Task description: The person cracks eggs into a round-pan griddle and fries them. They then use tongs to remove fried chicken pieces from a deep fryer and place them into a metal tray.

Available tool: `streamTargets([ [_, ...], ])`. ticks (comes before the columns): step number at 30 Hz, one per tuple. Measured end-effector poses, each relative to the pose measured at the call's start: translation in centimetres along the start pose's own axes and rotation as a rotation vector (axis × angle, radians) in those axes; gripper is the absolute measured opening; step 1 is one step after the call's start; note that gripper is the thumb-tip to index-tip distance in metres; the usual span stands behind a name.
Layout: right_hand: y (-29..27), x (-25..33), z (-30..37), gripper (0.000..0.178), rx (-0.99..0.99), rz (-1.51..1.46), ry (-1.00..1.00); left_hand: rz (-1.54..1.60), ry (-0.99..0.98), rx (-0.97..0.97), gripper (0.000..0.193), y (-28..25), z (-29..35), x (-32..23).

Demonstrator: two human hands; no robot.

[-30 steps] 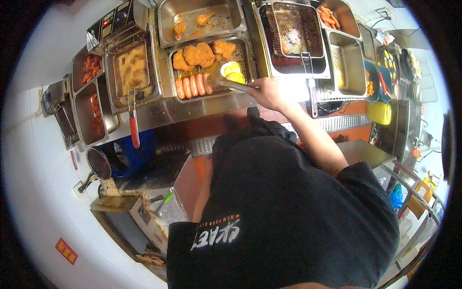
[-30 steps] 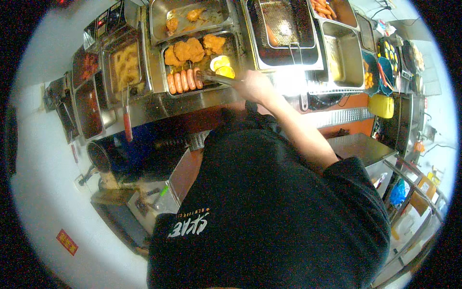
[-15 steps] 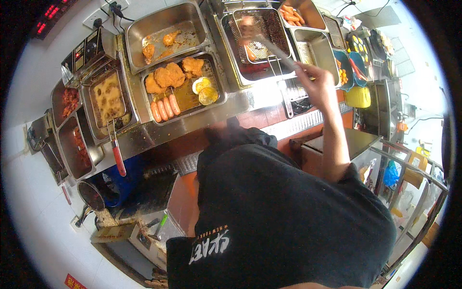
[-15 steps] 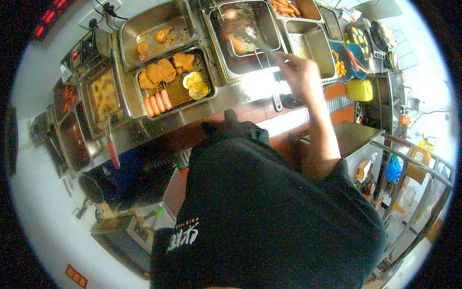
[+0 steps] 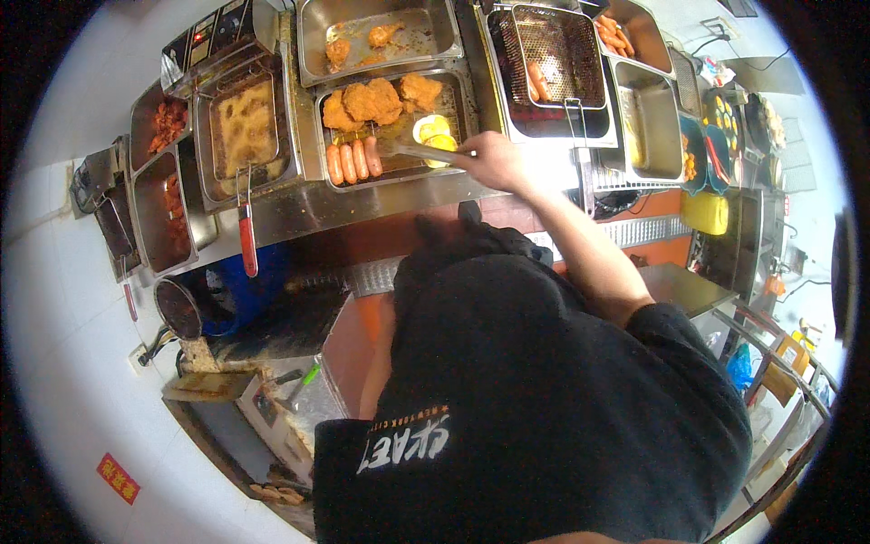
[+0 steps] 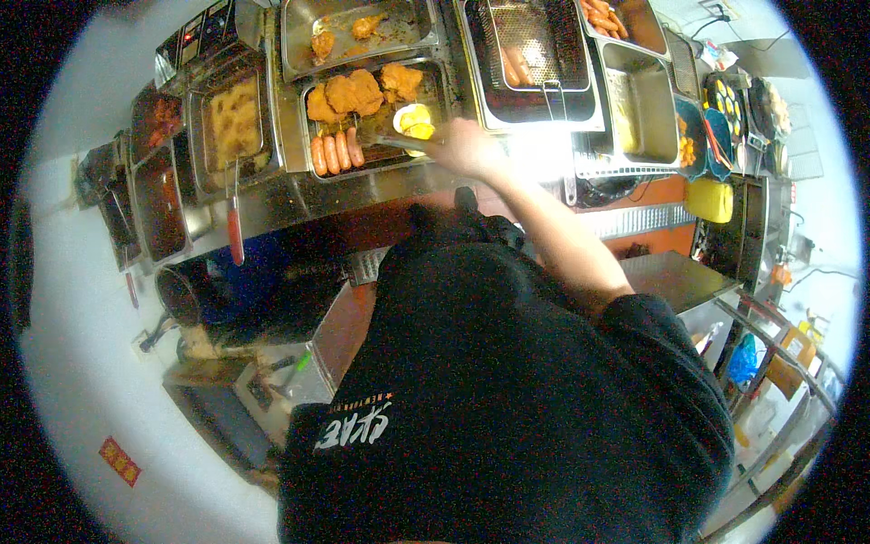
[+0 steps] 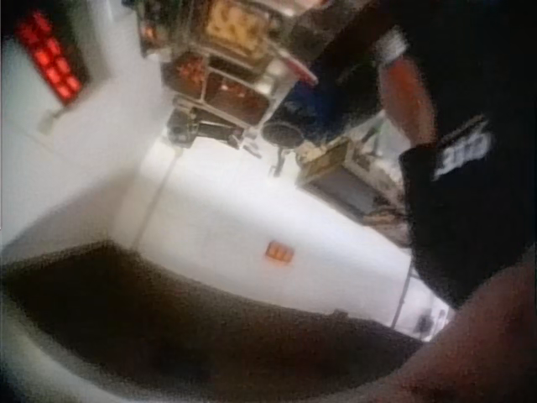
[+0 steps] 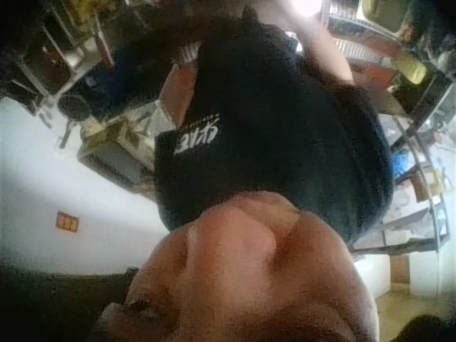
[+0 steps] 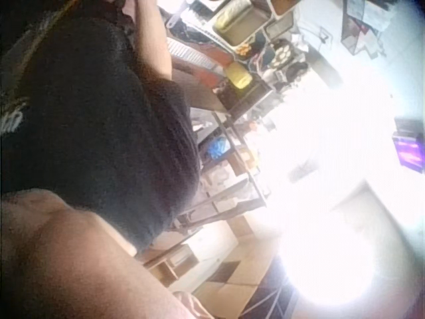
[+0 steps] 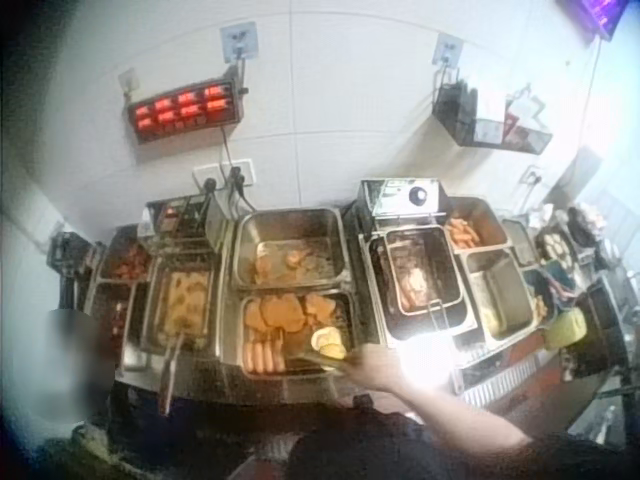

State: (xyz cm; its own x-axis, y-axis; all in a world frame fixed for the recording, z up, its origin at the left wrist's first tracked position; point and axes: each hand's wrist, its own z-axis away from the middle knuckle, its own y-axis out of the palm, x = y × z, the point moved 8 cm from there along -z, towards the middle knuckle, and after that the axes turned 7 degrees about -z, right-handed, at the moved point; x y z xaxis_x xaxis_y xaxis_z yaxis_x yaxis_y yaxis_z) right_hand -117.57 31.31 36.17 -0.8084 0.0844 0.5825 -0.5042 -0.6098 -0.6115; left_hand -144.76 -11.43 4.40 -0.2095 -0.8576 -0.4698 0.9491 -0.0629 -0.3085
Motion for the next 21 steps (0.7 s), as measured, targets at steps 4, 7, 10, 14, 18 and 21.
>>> streamTargets([
  [4, 5.4, -2.0, -4.3, 0.042, -0.002, -0.138, 0.020, 0.001, -0.024, 0.008, 0.031, 0.5, 0.8, 1.9],
  [7, 3.5, -0.2, -2.3, 0.039, -0.060, -0.051, -0.168, 0.006, -0.035, 0.018, 0.031, 0.9, 1.2, 2.9],
  [10, -3.4, 0.3, 3.8, 0.035, -0.157, -0.143, -0.152, 0.013, -0.038, 0.026, 0.031, 1.2, 0.9, 3.1],
  [14, -16.1, -5.0, 13.1, 0.033, -0.602, -0.239, 0.030, 0.004, -0.025, 0.055, 0.030, 1.5, -0.6, 2.0],
  [18, -21.2, -8.3, 12.4, 0.037, -0.706, 0.202, 0.167, -0.013, 0.003, 0.063, 0.030, 1.1, -1.9, 0.4],
  [21, -20.8, -8.3, 12.5, 0.039, -0.701, 0.209, 0.197, -0.025, 0.029, 0.059, 0.030, 0.3, -2.3, -0.8],
])
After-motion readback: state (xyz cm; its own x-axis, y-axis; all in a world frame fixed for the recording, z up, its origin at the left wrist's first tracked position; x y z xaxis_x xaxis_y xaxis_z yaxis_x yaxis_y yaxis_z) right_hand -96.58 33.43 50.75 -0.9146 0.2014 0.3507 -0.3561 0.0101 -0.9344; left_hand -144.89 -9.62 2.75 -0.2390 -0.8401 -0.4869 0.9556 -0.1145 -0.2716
